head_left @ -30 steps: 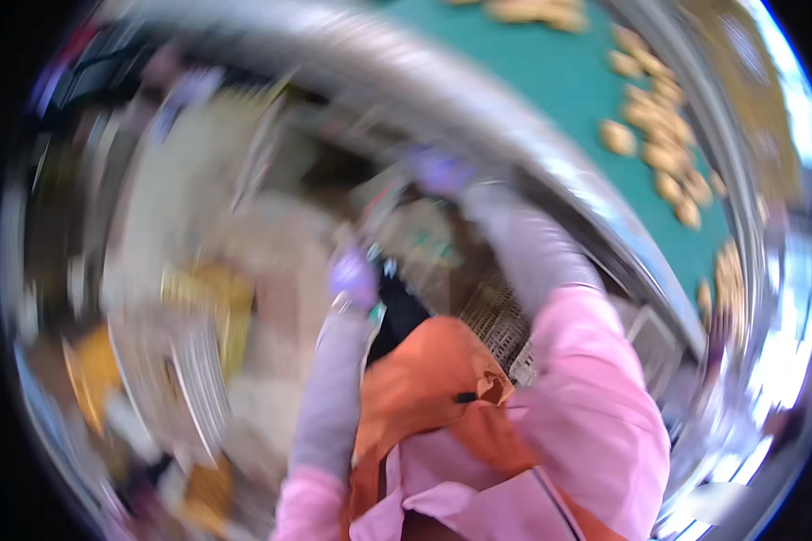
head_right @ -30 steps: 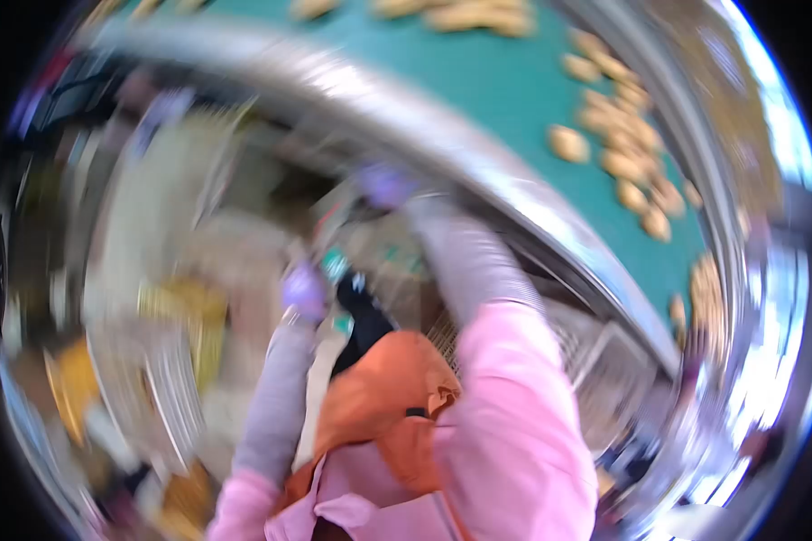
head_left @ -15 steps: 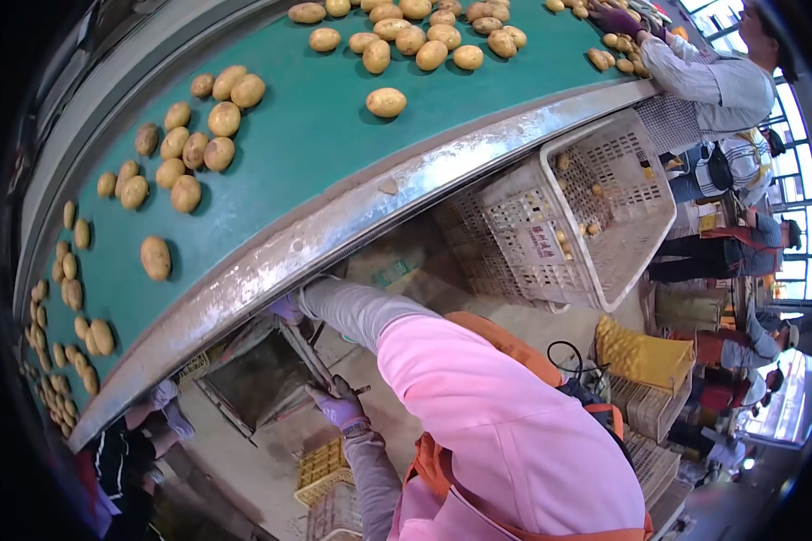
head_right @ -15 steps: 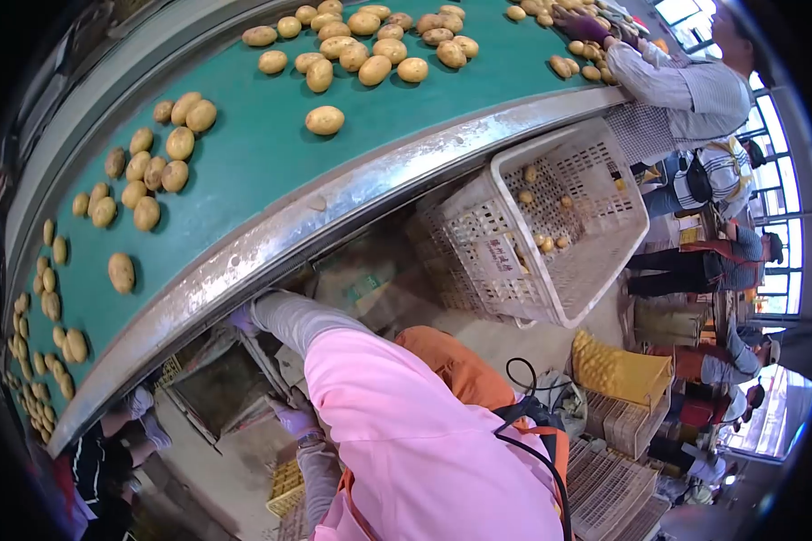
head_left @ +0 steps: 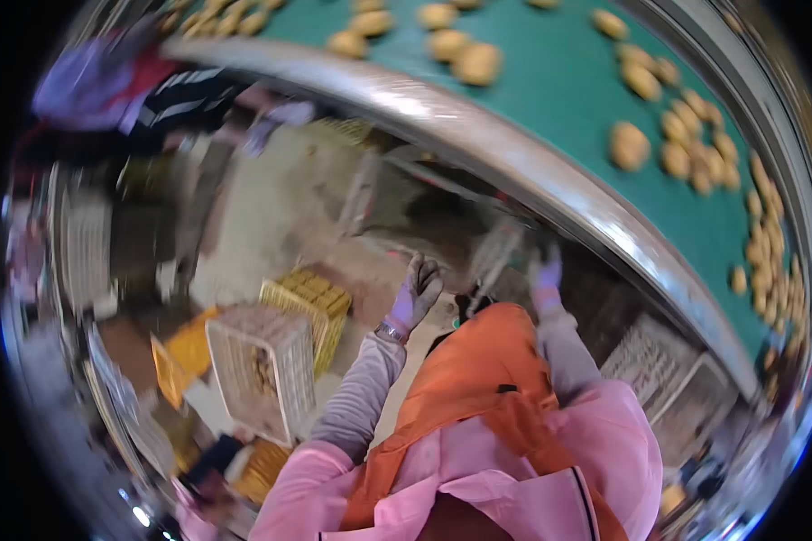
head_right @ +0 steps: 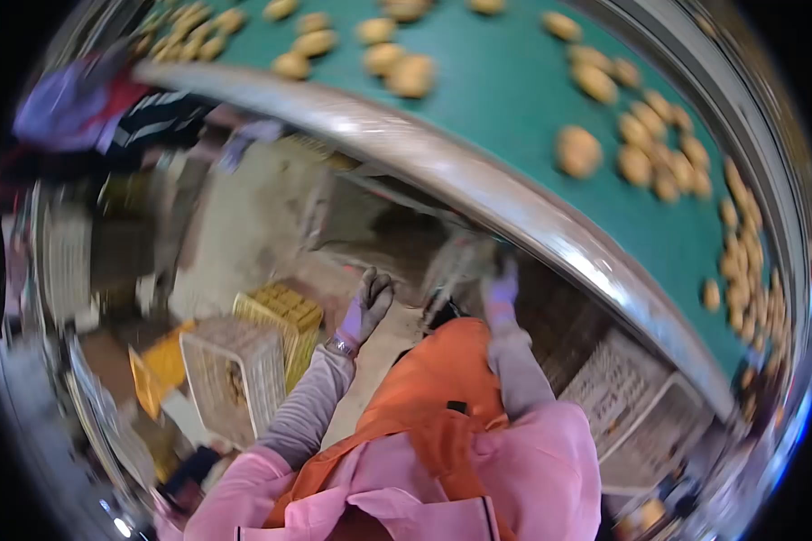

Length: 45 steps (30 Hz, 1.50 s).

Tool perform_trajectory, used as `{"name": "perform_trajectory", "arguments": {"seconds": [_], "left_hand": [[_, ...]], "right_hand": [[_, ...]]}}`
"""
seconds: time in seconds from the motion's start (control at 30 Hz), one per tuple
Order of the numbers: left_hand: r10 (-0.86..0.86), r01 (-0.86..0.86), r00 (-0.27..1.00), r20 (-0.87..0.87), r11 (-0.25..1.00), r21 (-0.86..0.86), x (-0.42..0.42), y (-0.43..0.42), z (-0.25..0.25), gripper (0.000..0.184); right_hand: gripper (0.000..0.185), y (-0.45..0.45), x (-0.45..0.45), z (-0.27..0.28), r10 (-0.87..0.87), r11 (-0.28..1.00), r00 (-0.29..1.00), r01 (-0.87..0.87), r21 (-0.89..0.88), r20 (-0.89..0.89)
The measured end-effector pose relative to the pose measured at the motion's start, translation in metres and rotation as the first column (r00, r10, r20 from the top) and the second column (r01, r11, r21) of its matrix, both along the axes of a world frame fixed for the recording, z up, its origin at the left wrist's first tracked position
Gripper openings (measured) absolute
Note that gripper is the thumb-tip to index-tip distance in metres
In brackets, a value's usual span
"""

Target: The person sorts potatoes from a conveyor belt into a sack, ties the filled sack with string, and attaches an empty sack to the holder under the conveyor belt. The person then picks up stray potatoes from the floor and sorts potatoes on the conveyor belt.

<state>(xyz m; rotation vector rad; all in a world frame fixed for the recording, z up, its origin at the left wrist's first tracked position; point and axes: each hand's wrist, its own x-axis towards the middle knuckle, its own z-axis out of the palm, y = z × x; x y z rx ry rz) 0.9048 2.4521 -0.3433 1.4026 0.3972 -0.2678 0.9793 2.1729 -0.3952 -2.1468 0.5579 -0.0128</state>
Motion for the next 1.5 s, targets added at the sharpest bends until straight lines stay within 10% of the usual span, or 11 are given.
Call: {"name": "perform_trajectory", "arguments": {"seconds": [0.1,0.2,0.53,0.87,1.23,1.3,1.43,1.5], "left_hand": [[0.366,-0.365,0.931,-0.005,0.926,-0.097,0.001,0.053,0.002,0.056],[0.492,-0.453,0.857,-0.151,0.861,0.233,-0.014,0.116,0.013,0.050],[0.650,-0.653,0.661,-0.375,0.744,0.140,-0.084,0.233,-0.045,0.035],[0.731,-0.839,0.534,-0.424,0.519,-0.161,-0.053,0.373,-0.142,0.029],[0.709,-0.950,0.311,-0.632,0.216,-0.224,-0.038,0.363,-0.333,0.026],[0.682,-0.971,0.240,-0.690,0.175,-0.165,-0.027,0.359,-0.358,0.028],[0.696,-0.956,0.270,-0.666,0.111,-0.271,-0.019,0.354,-0.407,0.040],[0.679,-0.945,0.282,-0.678,0.076,-0.317,-0.009,0.360,-0.413,0.042]], "right_hand": [[0.040,0.032,0.003,0.040,0.146,0.955,0.967,-0.193,0.227,0.208],[0.046,0.091,0.030,0.110,0.573,0.796,0.790,-0.473,-0.378,0.218],[0.046,0.364,0.036,0.137,0.966,0.185,0.138,-0.961,-0.207,0.219],[0.039,0.596,-0.002,-0.051,0.876,0.460,0.414,-0.871,0.173,-0.248],[0.031,0.525,0.073,-0.431,0.578,0.575,0.600,-0.780,-0.246,-0.554],[0.023,0.489,0.069,-0.463,0.650,0.328,0.687,-0.640,-0.695,-0.326],[0.022,0.462,0.082,-0.508,0.158,0.311,0.450,-0.867,-0.388,-0.879],[0.026,0.447,0.090,-0.551,0.308,0.544,0.782,-0.612,-0.574,-0.542]]}}
